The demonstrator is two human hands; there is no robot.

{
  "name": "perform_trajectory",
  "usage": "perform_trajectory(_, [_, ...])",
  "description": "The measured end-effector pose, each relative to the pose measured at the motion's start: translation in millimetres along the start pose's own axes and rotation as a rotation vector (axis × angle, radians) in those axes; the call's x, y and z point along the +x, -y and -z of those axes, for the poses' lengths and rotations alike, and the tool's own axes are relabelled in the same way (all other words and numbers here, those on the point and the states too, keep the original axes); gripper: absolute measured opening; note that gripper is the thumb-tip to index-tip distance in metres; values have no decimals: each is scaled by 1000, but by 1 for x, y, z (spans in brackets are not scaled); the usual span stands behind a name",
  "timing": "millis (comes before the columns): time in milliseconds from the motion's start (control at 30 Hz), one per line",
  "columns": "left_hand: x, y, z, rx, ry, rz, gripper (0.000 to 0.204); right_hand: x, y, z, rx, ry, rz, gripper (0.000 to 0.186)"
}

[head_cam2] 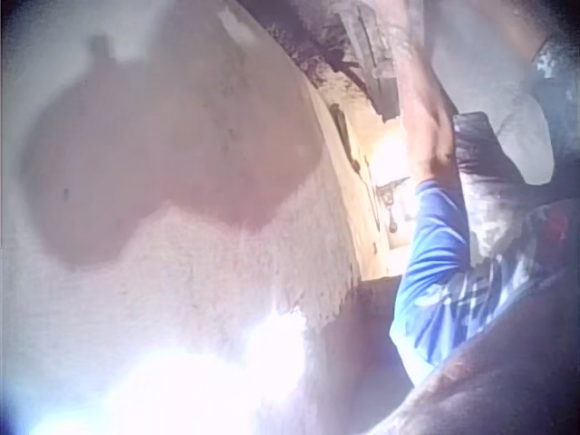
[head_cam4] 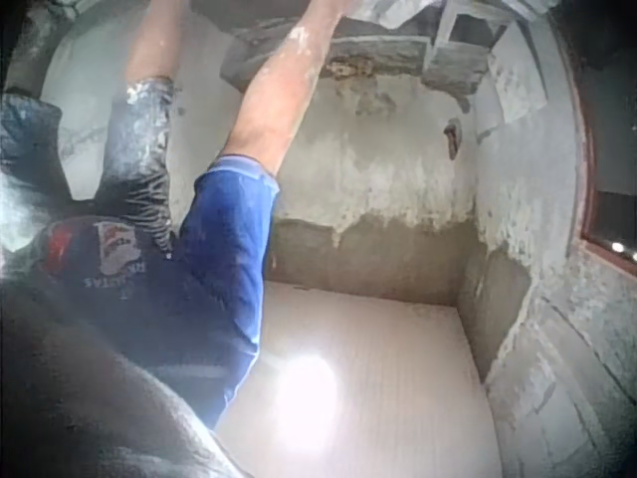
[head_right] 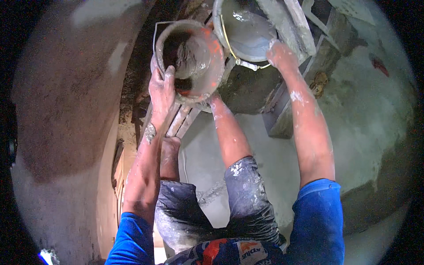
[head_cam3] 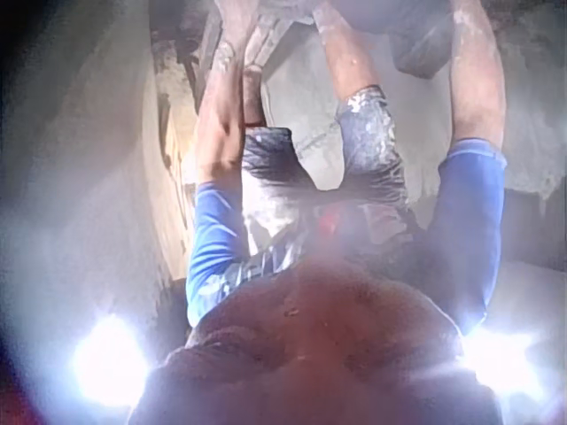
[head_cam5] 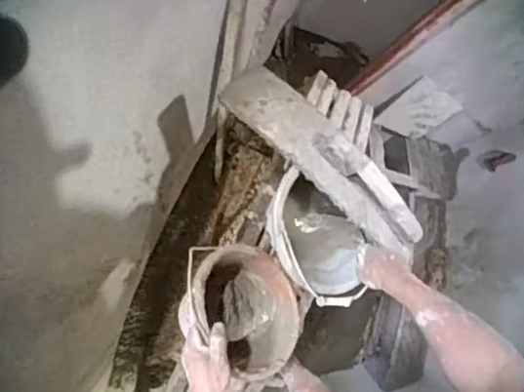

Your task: The person applies wet plaster mixture from a bucket onto a wall using a trowel, spreading and smoothing the material over the surface.

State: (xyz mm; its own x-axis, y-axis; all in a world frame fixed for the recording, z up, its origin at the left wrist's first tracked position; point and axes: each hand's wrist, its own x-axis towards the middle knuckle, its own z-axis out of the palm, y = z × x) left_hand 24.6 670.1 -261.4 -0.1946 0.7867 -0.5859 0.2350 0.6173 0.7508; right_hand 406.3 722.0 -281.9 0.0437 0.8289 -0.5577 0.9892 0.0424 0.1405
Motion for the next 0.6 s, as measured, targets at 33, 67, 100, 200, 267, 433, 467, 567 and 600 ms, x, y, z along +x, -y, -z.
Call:
perform_trajectory(33, [1,2,3,22,3,9,39,8,9,10,159,166,-73,42])
perform_trajectory(67, [4,7,11,90,25,38,39,8,18,23,248,255,-97,41])
perform_trajectory(100, [12,10,15,142,49,57,39,5,20,38,322,341,-140,41])
perform_trajectory(200, [24,23,22,133,34,39,38,-48,9,82,532,502,-79,38])
perform_trajectory(267, [23,15,20,183,67,65,37,-86,-6,104,455,545,64,40])
perform_trajectory(433, [22,16,16,138,12,14,36,-124,20,122,174,320,39,44])
perform_trajectory(467, [21,19,18,135,-4,-3,36,-120,33,123,177,280,-22,44])
perform_trajectory(567, [20,23,20,153,-25,14,35,-98,36,98,165,198,-59,46])
perform_trajectory(600, [22,23,21,151,-28,13,35,-85,33,85,151,159,-41,46])
